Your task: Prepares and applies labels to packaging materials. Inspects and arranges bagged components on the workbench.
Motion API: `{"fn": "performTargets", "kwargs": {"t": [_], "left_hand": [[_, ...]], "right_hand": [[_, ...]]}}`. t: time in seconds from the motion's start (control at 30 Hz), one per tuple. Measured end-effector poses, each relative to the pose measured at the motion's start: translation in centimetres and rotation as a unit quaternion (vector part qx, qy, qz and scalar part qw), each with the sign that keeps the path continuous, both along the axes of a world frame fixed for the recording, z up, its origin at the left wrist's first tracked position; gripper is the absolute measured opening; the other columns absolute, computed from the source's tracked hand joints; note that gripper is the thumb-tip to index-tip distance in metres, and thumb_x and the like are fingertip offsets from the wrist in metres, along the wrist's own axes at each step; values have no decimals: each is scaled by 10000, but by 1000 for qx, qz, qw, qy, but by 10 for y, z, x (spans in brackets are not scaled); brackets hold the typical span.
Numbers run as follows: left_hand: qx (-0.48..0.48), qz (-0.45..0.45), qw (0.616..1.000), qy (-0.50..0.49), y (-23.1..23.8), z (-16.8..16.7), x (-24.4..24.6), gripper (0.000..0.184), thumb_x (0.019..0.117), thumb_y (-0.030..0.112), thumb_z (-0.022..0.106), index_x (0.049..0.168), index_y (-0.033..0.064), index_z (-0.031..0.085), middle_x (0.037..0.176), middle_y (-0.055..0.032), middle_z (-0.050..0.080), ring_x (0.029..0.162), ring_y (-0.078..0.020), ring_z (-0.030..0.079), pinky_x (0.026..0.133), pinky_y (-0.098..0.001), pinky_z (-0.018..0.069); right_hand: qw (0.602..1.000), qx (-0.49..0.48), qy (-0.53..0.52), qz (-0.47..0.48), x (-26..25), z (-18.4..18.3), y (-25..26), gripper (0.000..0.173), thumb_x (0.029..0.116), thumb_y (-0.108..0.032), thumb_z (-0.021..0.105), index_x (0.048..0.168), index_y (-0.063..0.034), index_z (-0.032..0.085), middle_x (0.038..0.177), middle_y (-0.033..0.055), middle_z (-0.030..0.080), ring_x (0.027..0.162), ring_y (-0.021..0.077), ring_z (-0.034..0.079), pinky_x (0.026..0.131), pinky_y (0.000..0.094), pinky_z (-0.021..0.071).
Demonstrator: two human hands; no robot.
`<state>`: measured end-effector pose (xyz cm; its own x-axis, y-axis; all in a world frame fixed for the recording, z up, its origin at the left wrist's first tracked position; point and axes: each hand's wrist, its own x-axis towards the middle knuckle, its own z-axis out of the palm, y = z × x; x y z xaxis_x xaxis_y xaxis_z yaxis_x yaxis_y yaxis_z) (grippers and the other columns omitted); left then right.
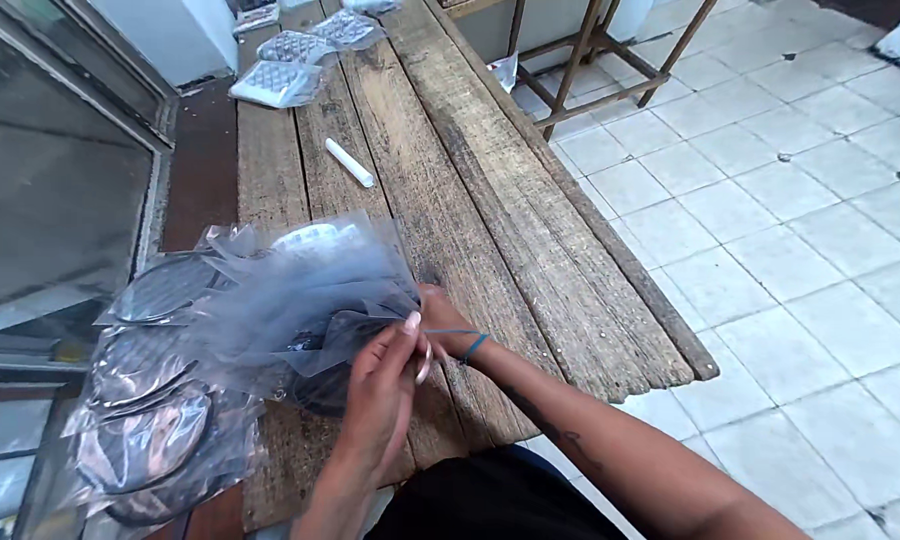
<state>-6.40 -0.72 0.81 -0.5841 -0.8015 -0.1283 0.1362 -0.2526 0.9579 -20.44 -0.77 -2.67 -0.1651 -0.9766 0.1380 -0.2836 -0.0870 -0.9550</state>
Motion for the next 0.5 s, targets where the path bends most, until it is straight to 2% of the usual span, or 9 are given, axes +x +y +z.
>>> {"fn": "performTargets", "kwargs": {"t": [0.03, 0.1, 0.2, 0.27, 0.3, 0.33, 0.4, 0.43, 0.5], "left_hand": [[58, -46, 997, 10, -3, 6, 12, 322, 1063, 249, 480, 850, 128, 689, 712, 52, 610, 680, -46, 598, 719, -233, 542], [31, -107, 993, -36, -16, 21, 50, 255, 1052, 274, 536, 973, 131, 732, 667, 97, 569, 571, 16, 520, 587, -161, 488], [-87, -26, 987, -133, -60, 96, 92, 234, 1042, 315, 569, 994, 182, 755, 579, 114, 495, 482, 38, 417, 481, -134, 399], [-82, 34, 984, -151, -93, 140, 76, 263, 1071, 218, 484, 1115, 102, 716, 572, 101, 412, 446, 19, 347, 433, -132, 348], [-58, 51, 985, -157, -116, 145, 60, 277, 1080, 173, 460, 1197, 64, 686, 597, 94, 397, 447, 6, 330, 432, -136, 339], [-18, 75, 984, -158, -142, 140, 47, 270, 1073, 129, 454, 1226, 31, 655, 611, 85, 374, 442, -6, 311, 431, -141, 333], [68, 152, 976, -138, -185, 117, 42, 173, 1050, 91, 481, 1125, 9, 613, 583, 84, 330, 417, -9, 287, 412, -137, 321], [106, 177, 971, -117, -190, 112, 55, 157, 1046, 91, 473, 1089, 7, 599, 560, 89, 330, 407, -1, 291, 405, -127, 318], [140, 153, 975, -75, -151, 116, 105, 260, 1046, 132, 445, 1190, 10, 624, 608, 74, 438, 416, 27, 336, 392, -97, 312]], "right_hand": [[1000, -7, -3, 5, 0, -4, -2, 317, 780, -21, 810, 1062, 47, 682, 922, 168, 703, 853, 247, 688, 779, 446, 563], [1000, -8, -11, 15, 0, -18, -8, 413, 720, -73, 884, 1079, 12, 698, 945, 130, 727, 885, 213, 707, 825, 433, 586], [998, 13, 19, 67, 1, -27, -5, 462, 781, -239, 875, 1165, -57, 695, 1038, 74, 737, 992, 167, 701, 926, 427, 573], [993, -38, 76, 78, 17, -25, 8, 445, 829, -300, 822, 1163, -35, 697, 1048, 96, 742, 1006, 198, 709, 919, 458, 577], [989, -80, 108, 61, 30, -23, 15, 397, 831, -259, 801, 1119, -5, 698, 1006, 117, 748, 960, 220, 728, 873, 461, 596], [983, -114, 136, 37, 44, -20, 21, 354, 803, -193, 781, 1079, 13, 699, 957, 126, 750, 897, 231, 742, 808, 451, 614], [972, -160, 171, 1, 60, -21, 25, 324, 746, -120, 741, 1031, 26, 694, 882, 124, 744, 803, 228, 745, 707, 423, 619], [971, -171, 165, -15, 61, -26, 26, 307, 752, -116, 721, 1026, 18, 697, 873, 110, 746, 798, 201, 743, 703, 394, 618], [977, -176, 109, -53, 50, -41, 26, 252, 786, -153, 718, 996, -14, 711, 866, 57, 752, 818, 104, 733, 735, 310, 616]]}}
